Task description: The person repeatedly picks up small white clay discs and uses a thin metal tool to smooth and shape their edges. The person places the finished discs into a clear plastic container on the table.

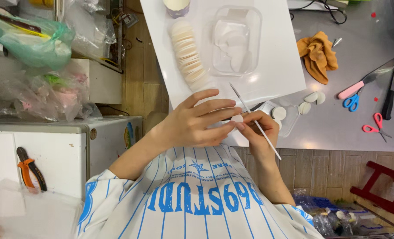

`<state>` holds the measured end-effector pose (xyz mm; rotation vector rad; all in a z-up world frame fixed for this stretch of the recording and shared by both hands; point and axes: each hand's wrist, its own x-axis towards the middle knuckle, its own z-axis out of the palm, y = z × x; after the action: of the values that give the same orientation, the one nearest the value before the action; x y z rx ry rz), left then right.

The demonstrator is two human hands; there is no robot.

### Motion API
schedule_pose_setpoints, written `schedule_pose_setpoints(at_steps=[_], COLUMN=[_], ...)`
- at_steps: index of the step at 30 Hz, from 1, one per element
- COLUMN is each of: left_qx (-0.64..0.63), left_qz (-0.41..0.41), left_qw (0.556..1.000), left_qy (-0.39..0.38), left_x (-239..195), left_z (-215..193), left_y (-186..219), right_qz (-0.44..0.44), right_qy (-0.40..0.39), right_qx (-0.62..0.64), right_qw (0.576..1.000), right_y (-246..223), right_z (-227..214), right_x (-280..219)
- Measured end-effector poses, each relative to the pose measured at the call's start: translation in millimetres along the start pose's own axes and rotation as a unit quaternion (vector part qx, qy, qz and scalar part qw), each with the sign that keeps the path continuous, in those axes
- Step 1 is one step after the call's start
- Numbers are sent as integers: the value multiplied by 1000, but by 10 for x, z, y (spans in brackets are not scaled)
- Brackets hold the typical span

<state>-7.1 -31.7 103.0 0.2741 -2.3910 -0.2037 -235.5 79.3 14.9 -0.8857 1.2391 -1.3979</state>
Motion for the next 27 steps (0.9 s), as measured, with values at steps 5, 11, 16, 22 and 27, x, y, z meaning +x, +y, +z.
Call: schedule_pose_setpoints(at_steps=[5, 11, 16, 22, 27], left_qx=[10, 196, 283, 201, 30], left_qz=[-80, -86, -66, -87, -156], left_qw=[997, 976, 957, 975, 987], left_qy=[9, -29, -30, -36, 10], left_x=[267, 684, 733, 709, 705], left_z=[96, 643, 897, 852, 539], left_y=[-560, -1190, -1373, -1351, -1136], right_qz=[-70, -121, -135, -134, -165], right_qy=[92, 138, 150, 168, 168], right_qx=[33, 27, 42, 50, 40], right_qw=[993, 983, 979, 975, 971], right_y=[-33, -131, -165, -89, -91], right_z=[-77, -55, -102, -171, -188], right_x=[59, 80, 46, 69, 122])
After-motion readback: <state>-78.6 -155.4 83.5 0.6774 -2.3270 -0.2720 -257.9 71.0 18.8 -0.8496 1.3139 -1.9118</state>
